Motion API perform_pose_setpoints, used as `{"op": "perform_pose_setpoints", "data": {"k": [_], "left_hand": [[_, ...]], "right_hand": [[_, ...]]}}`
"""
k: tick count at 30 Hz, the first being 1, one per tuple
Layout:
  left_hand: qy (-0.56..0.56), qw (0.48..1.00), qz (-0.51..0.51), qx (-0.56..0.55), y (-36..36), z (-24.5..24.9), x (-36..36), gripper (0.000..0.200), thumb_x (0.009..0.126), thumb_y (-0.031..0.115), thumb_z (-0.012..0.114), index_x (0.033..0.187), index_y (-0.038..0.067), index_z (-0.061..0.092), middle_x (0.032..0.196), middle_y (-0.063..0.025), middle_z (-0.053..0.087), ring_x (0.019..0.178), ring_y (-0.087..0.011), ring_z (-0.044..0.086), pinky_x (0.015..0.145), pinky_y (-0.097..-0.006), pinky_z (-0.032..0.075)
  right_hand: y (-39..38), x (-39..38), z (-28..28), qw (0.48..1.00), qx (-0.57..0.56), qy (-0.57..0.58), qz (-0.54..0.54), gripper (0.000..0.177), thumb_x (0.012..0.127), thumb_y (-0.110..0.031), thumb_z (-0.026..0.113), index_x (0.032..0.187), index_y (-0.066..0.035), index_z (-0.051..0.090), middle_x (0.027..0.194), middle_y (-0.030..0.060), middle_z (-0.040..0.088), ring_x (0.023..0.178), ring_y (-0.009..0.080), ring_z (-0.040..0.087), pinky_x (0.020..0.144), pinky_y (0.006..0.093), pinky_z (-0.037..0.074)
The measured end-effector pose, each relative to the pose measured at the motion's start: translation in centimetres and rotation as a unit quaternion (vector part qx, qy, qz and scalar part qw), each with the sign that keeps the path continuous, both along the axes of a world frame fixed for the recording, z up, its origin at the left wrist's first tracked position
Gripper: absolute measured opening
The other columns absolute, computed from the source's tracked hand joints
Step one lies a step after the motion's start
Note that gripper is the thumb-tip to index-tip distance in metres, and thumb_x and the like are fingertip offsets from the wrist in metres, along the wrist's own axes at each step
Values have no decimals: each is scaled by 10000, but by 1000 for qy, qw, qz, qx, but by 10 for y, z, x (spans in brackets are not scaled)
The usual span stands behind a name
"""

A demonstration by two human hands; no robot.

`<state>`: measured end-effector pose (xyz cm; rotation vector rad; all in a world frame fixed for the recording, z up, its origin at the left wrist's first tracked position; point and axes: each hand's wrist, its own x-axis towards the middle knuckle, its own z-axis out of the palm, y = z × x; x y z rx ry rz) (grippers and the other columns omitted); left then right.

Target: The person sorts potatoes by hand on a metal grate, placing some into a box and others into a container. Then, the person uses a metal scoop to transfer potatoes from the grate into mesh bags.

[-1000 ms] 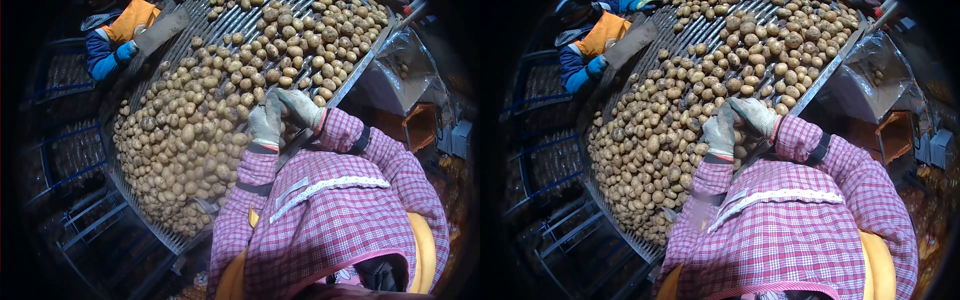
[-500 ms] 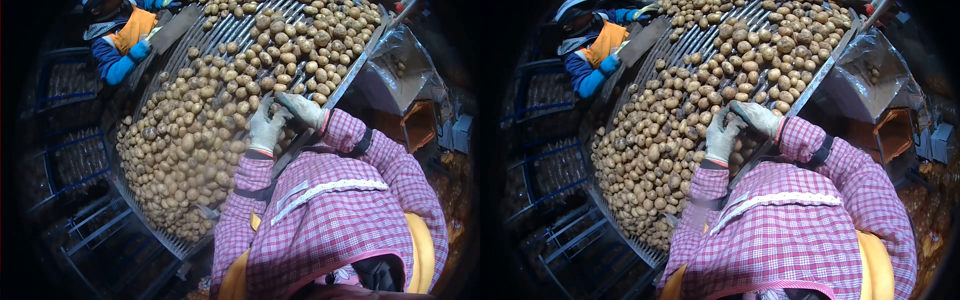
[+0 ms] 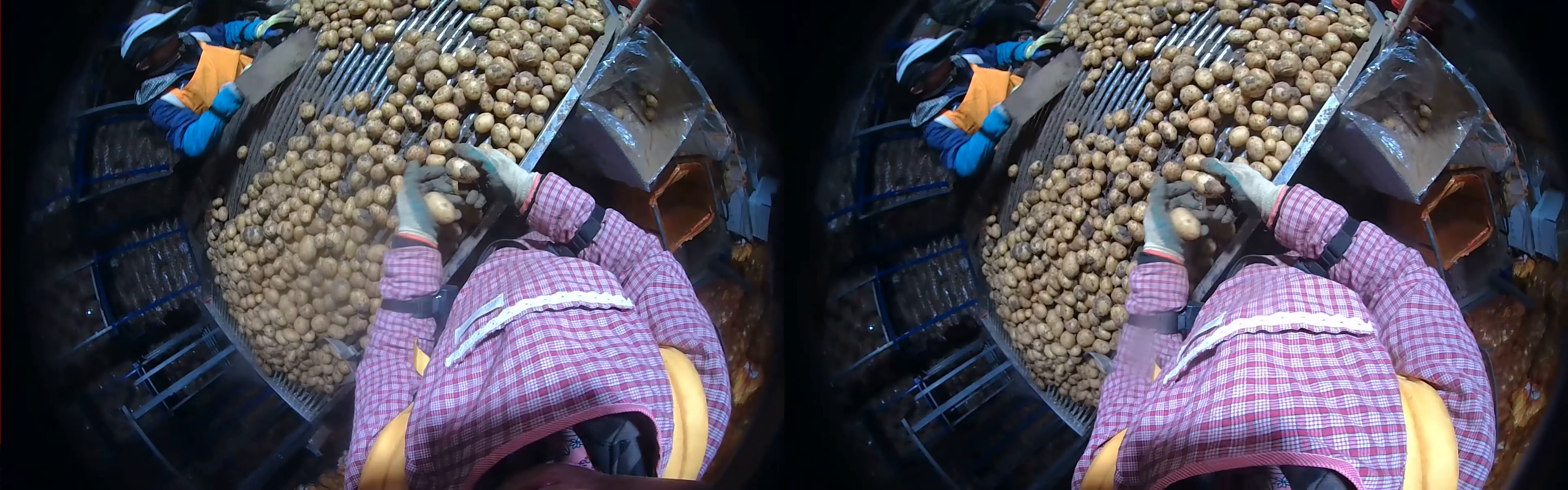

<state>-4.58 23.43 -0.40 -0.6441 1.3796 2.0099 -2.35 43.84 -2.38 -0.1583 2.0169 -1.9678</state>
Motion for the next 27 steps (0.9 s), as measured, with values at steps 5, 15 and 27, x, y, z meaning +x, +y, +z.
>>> {"op": "perform_pose_setpoints", "data": {"k": [5,15,27], "left_hand": [[38,992,118,31,9,10,-15,404,993,428,585,1106,42,629,850,-102,667,756,-263,691,648,-428,602],[266,962,-43,-49,124,-10,-4,411,1004,15,499,1414,-12,511,1312,-140,612,1174,-203,605,990,-318,513],[157,959,41,-231,25,14,-23,345,1012,314,582,1026,-9,702,1043,-107,700,838,-179,666,671,-288,572]], "right_hand": [[26,2,-29,989,-139,-21,-33,291,1013,-119,540,1275,0,579,1128,82,674,1032,221,670,778,339,597],[74,8,28,963,-204,-169,44,458,910,-246,622,1336,-79,597,1081,91,527,827,202,595,687,312,525],[324,-7,16,937,181,-26,-298,377,932,-218,694,1250,-23,642,1089,79,695,882,103,638,759,234,524]]}}
